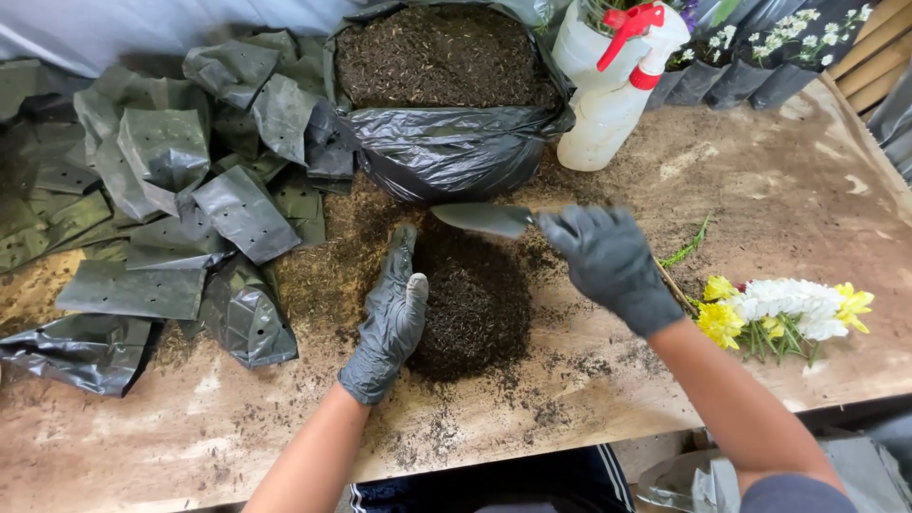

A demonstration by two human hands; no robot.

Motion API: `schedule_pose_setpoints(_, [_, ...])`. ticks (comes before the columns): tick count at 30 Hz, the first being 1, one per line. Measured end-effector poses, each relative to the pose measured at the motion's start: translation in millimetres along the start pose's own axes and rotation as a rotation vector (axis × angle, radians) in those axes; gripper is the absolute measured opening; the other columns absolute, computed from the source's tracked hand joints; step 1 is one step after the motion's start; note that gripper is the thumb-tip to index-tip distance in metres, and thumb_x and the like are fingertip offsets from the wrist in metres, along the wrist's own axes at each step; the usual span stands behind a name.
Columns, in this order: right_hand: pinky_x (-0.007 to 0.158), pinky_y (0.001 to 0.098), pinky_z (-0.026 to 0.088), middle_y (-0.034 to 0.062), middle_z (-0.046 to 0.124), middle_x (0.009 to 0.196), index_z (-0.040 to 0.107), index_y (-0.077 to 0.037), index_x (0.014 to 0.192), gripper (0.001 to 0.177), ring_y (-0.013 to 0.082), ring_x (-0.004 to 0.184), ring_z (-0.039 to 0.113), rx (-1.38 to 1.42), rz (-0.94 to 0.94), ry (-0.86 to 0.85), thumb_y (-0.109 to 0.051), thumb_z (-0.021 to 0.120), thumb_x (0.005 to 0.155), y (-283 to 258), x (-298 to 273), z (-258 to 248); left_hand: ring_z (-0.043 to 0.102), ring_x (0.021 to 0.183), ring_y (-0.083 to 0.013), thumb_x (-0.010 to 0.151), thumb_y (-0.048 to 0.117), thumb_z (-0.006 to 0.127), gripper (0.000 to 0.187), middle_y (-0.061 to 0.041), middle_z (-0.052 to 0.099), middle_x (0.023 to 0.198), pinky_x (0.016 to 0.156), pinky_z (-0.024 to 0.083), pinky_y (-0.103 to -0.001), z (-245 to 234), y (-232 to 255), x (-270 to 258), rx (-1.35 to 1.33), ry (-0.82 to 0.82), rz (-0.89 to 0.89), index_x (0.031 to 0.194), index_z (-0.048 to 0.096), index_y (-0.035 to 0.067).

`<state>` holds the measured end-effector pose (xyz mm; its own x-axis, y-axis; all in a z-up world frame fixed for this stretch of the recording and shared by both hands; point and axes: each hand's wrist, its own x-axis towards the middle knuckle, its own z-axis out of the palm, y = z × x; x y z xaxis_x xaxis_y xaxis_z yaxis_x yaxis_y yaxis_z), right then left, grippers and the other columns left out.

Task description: Potting a flower cutting and then mixing a pile of soil on a workbench using a hand trowel.

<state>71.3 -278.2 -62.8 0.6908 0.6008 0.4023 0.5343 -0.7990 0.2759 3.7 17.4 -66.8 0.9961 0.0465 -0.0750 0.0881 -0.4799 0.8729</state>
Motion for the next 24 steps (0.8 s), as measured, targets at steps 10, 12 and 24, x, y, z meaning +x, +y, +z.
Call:
schedule_pose_setpoints(10, [0.081,0.0609,0.054,0.0241,0.056,0.126,0.049,-0.013,0.130,0.039,0.0452,0.104,0.065,0.156,-0.037,-0.246,-0.008,0.057,0.092,15.3,26.3,72.7,0.026,0.153,-0.0390,0.099,0.063,0.032,0.081,-0.020,0.033,0.166,0.127,0.022,-0.051,-9.7,10.3,-3.6,-0.044,0.061,-0.023,0.162,0.034,0.012])
schedule_pose_setpoints(12, [0.077,0.0659,0.056,0.0308,0.056,0.124,0.047,-0.007,0.131,0.037,0.0514,0.101,0.066,0.273,-0.009,-0.299,-0.004,0.053,0.095,6.8,21.3,47.4,0.027,0.153,-0.0399,0.100,0.062,0.033,0.079,-0.021,0.033,0.166,0.126,0.023,-0.052,-9.2,10.8,-2.7,-0.039,0.056,-0.015,0.161,0.036,0.012])
schedule_pose_setpoints(24, [0.054,0.0480,0.053,0.0081,0.054,0.078,0.067,-0.019,0.118,0.018,0.0349,0.065,0.066,0.076,0.353,0.154,-0.033,0.059,0.110,39.1,67.1,-77.9,0.024,0.154,-0.0354,0.100,0.065,0.028,0.081,-0.016,0.029,0.168,0.128,0.020,-0.049,-7.0,15.8,-3.5,0.015,0.003,-0.018,0.163,0.032,0.014])
